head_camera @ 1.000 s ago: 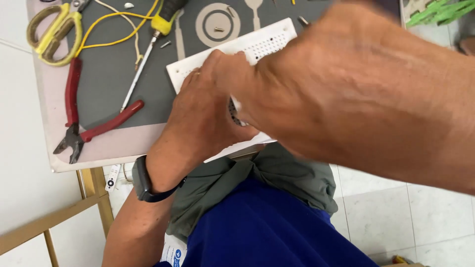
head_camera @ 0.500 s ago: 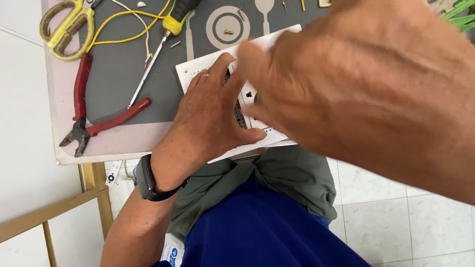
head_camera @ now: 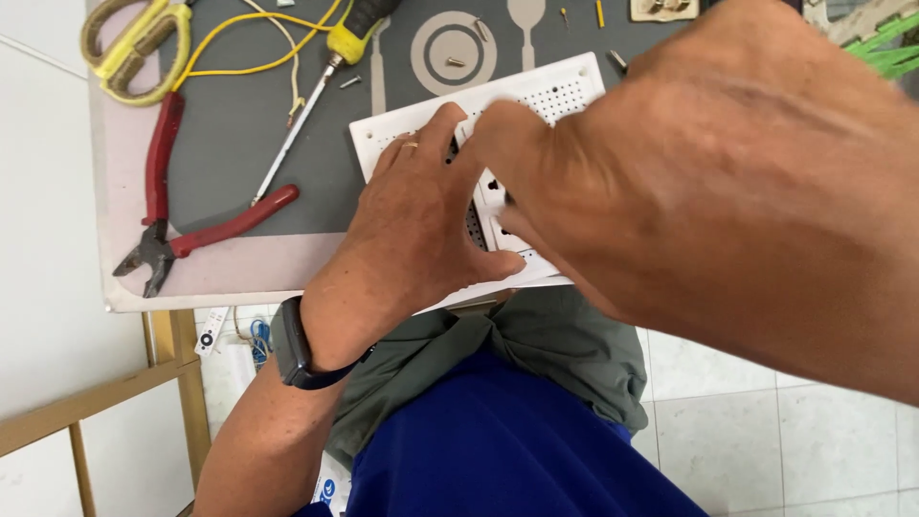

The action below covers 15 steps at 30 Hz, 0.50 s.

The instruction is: Assembling an electrical outlet panel by inserting socket modules into a faceplate and securing them with a screwdriver.

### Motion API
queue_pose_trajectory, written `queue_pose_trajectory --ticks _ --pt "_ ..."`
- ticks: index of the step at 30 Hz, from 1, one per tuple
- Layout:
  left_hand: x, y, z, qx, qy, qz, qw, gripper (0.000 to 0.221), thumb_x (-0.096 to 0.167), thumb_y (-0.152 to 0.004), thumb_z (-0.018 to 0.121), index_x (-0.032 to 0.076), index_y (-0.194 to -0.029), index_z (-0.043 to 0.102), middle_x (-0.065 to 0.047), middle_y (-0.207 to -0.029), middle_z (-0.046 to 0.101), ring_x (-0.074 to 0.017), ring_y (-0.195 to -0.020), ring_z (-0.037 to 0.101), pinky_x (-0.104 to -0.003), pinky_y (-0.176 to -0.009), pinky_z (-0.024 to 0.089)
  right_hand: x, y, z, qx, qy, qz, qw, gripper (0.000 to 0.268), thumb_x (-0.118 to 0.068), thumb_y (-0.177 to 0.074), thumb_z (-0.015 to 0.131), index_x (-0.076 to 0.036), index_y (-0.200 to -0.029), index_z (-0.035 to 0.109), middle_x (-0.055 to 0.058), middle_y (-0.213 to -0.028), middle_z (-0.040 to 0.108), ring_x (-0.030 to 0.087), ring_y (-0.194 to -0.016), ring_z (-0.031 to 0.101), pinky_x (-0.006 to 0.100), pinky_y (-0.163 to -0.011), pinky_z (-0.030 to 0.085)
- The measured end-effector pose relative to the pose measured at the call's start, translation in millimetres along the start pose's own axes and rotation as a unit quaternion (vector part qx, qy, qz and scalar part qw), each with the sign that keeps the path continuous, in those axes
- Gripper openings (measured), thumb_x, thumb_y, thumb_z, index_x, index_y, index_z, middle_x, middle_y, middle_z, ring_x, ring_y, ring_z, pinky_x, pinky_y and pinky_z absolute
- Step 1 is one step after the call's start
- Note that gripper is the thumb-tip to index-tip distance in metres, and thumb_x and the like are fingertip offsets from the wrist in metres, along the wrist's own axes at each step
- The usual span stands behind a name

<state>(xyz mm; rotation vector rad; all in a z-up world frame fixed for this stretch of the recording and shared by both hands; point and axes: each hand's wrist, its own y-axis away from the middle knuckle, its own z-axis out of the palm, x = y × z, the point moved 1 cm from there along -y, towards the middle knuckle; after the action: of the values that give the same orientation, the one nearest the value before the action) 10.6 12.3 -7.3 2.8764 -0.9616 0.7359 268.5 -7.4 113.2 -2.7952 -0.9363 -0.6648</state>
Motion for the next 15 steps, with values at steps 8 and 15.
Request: queue_pose_trajectory --ticks 8,15 --pt "1 -2 2 -0.04 -0.031 -0.042 0.998 0.115 0.055 -0.054 0.091 0.01 -0.143 0.035 -0.017 -0.138 0.038 -0.0372 -0.101 0.055 -0.047 -0.099 0.035 -62 -53 -26 -0.008 0.047 0.033 0.998 0.061 -0.073 -0.119 0.042 -0.019 -0.092 0.049 -0.001 -0.053 0.054 0.024 -0.048 0.06 0.035 -0.046 0.042" --pt "7 2 -10 -0.022 -0.015 -0.008 1.0 0.108 0.048 -0.057 0.088 0.006 -0.141 0.035 -0.019 -0.14 0.035 -0.0402 -0.113 0.049 -0.054 -0.103 0.031 -45 -37 -18 0.103 -0.204 0.042 0.973 0.046 -0.051 -0.11 0.069 -0.015 -0.084 0.058 0.008 -0.054 0.049 0.037 -0.049 0.05 0.047 -0.05 0.038"
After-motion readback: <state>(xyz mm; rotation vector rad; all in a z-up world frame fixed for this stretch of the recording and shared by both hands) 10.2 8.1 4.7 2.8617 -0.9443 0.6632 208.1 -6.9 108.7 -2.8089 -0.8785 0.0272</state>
